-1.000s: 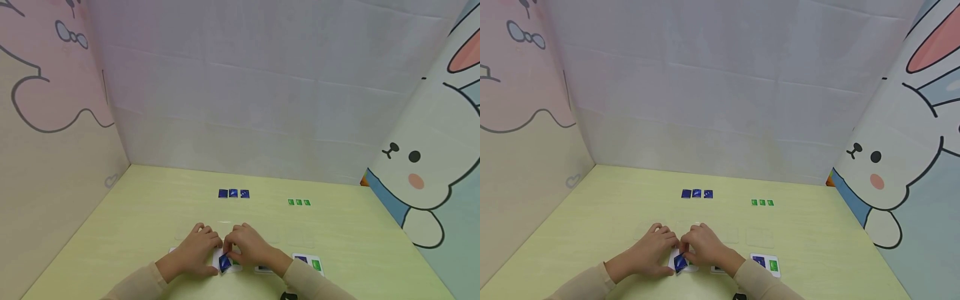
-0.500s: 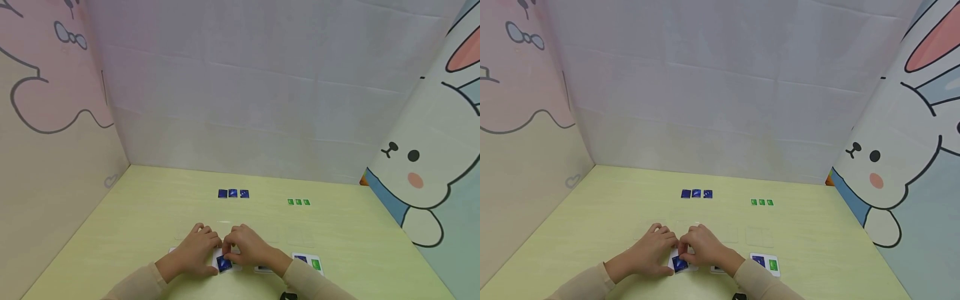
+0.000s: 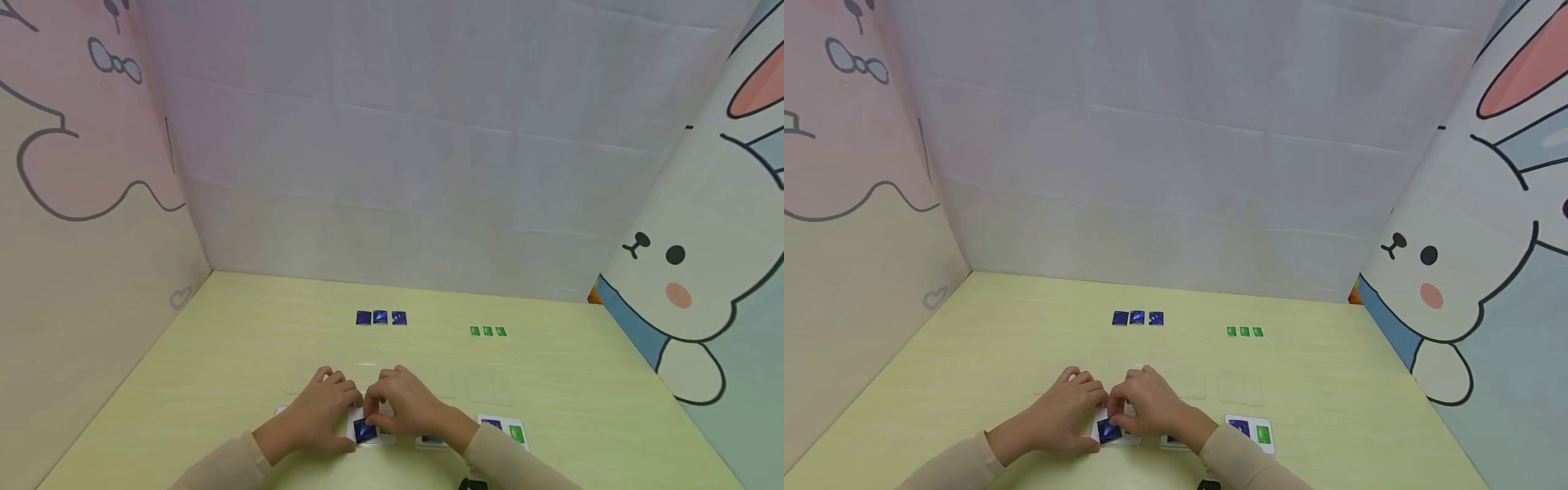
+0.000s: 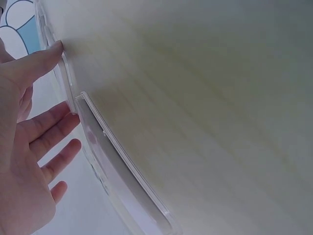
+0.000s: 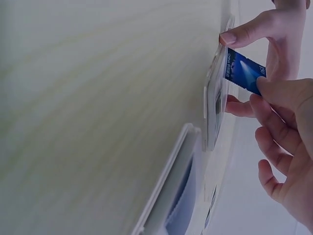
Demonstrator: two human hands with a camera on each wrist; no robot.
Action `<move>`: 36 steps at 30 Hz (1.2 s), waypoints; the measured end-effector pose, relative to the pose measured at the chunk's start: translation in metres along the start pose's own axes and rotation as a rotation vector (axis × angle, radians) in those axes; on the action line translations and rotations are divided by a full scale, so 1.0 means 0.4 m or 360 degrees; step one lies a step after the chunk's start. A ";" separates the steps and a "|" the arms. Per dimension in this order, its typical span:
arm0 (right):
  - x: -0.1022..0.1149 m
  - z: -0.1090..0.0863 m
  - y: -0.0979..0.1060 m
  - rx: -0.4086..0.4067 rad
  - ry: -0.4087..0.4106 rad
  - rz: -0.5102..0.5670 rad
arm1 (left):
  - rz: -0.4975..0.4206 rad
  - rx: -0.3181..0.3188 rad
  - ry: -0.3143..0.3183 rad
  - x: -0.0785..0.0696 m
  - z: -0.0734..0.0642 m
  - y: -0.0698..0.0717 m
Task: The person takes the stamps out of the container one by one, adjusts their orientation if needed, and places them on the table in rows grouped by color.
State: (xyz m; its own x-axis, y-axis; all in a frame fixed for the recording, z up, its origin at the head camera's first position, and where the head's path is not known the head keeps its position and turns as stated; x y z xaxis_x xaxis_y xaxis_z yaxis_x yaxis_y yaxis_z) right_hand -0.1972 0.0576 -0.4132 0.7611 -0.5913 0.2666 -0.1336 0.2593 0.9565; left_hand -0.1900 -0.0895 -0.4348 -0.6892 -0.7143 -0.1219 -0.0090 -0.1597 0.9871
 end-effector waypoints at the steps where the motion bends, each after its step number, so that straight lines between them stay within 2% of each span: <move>1: 0.000 0.000 0.000 -0.0003 0.0006 -0.0004 | 0.0000 -0.0001 0.0002 0.000 0.000 0.000; 21: 0.001 -0.003 0.009 -0.0055 0.0046 -0.0017 | -0.0051 0.0057 0.0040 0.001 0.002 -0.001; 36: 0.008 -0.002 0.016 -0.0104 0.0103 -0.0015 | -0.0021 -0.0003 0.0007 0.003 -0.001 -0.005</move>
State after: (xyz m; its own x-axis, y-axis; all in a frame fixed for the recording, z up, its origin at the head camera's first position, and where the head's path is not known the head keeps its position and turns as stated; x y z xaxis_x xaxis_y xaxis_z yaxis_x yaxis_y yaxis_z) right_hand -0.1951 0.0579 -0.4065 0.8017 -0.5442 0.2472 -0.0861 0.3042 0.9487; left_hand -0.1906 -0.0904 -0.4369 -0.6859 -0.7150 -0.1354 -0.0170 -0.1703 0.9852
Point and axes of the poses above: each hand's wrist, its own z-axis towards the middle knuckle, its own y-axis out of the back of the hand, x = y × z, the point moved 4 cm from there along z, towards the middle knuckle, and after that the axes turned 1 degree about -x, right-handed, at the moved point
